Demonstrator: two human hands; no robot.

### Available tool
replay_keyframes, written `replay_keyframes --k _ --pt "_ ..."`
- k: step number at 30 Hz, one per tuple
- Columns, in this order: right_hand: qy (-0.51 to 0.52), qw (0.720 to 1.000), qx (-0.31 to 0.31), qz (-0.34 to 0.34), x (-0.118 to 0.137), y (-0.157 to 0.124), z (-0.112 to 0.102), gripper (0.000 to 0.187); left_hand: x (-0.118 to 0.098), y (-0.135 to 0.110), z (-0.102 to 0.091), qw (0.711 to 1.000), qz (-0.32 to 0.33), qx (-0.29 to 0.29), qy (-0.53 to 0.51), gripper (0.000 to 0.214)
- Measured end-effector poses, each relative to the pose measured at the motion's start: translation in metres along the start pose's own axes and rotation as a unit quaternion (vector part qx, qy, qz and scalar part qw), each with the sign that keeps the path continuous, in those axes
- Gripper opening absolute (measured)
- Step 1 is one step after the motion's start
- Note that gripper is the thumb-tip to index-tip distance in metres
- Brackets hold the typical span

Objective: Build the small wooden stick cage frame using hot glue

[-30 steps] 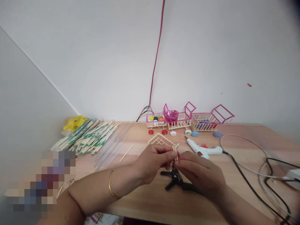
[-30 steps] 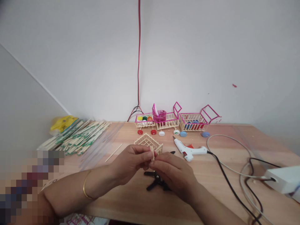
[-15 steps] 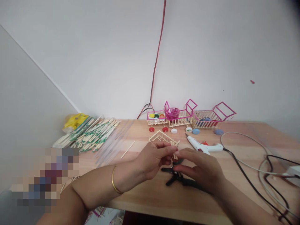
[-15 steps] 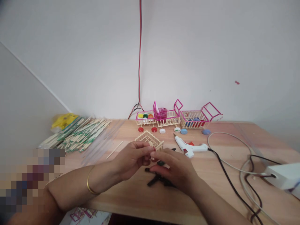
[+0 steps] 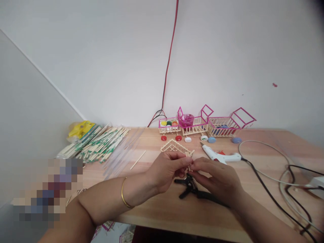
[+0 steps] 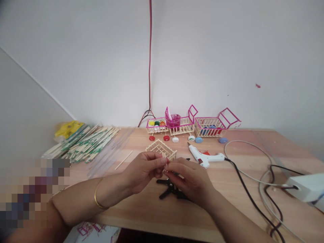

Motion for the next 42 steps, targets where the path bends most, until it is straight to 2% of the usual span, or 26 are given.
replay_keyframes --k 11,17,20,22,25,27,28,29,31,33,34,36,38,40,42 --pt "0.015 1.0 -0.005 0.015 0.002 0.001 -0.003 0.013 0.001 0.0 0.002 1.0 -0.003 0.002 -0.019 0.034" --pt "0.02 1.0 0.015 0.014 0.0 0.002 -0.002 0.014 0.0 -0.001 0.002 0.999 0.032 0.004 0.003 0.031" --pt "0.019 0.998 0.038 0.043 -0.005 0.0 -0.004 0.015 -0.004 0.002 -0.001 0.998 0.061 -0.002 0.03 0.029" --pt "0.012 0.997 0.015 0.078 -0.009 -0.001 -0.011 0.017 -0.009 0.005 -0.004 0.996 0.081 -0.008 0.043 0.029" --pt "0.001 0.984 -0.099 0.148 -0.013 0.003 -0.033 0.01 -0.019 0.008 -0.009 0.992 0.112 -0.02 0.053 0.029" --pt "0.005 0.972 -0.134 0.193 -0.012 0.009 -0.047 0.006 -0.025 0.01 -0.012 0.99 0.127 -0.027 0.062 0.03" --pt "0.005 0.971 -0.113 0.21 -0.012 0.012 -0.052 0.008 -0.027 0.011 -0.013 0.989 0.132 -0.029 0.066 0.029" --pt "-0.002 0.973 -0.065 0.222 -0.01 0.016 -0.055 0.011 -0.028 0.011 -0.014 0.988 0.136 -0.03 0.07 0.029" --pt "-0.027 0.97 0.079 0.228 -0.009 0.018 -0.053 0.016 -0.03 0.013 -0.017 0.986 0.147 -0.031 0.074 0.028" --pt "-0.053 0.951 0.217 0.216 -0.011 0.01 -0.045 0.019 -0.03 0.015 -0.019 0.983 0.159 -0.031 0.085 0.025" --pt "-0.064 0.939 0.266 0.208 -0.014 0.003 -0.041 0.032 -0.03 0.016 -0.02 0.981 0.165 -0.03 0.095 0.024" --pt "-0.094 0.915 0.338 0.199 -0.023 -0.012 -0.03 0.069 -0.031 0.016 -0.02 0.977 0.176 -0.02 0.12 0.023" --pt "-0.114 0.881 0.41 0.206 -0.034 -0.026 -0.019 0.098 -0.032 0.015 -0.019 0.974 0.175 -0.005 0.145 0.023" --pt "-0.123 0.861 0.446 0.209 -0.04 -0.034 -0.012 0.108 -0.032 0.012 -0.016 0.974 0.162 0.02 0.159 0.025" --pt "-0.124 0.857 0.453 0.209 -0.039 -0.034 -0.01 0.107 -0.032 0.01 -0.014 0.973 0.152 0.048 0.165 0.026"
Point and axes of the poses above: each hand's wrist, its own y-axis towards the middle knuckle, its own z-axis out of the palm, x = y × z, the point moved 3 cm from there along y, towards the middle knuckle, and after that the axes turned 3 degrees about -x, right-handed, at the moved point
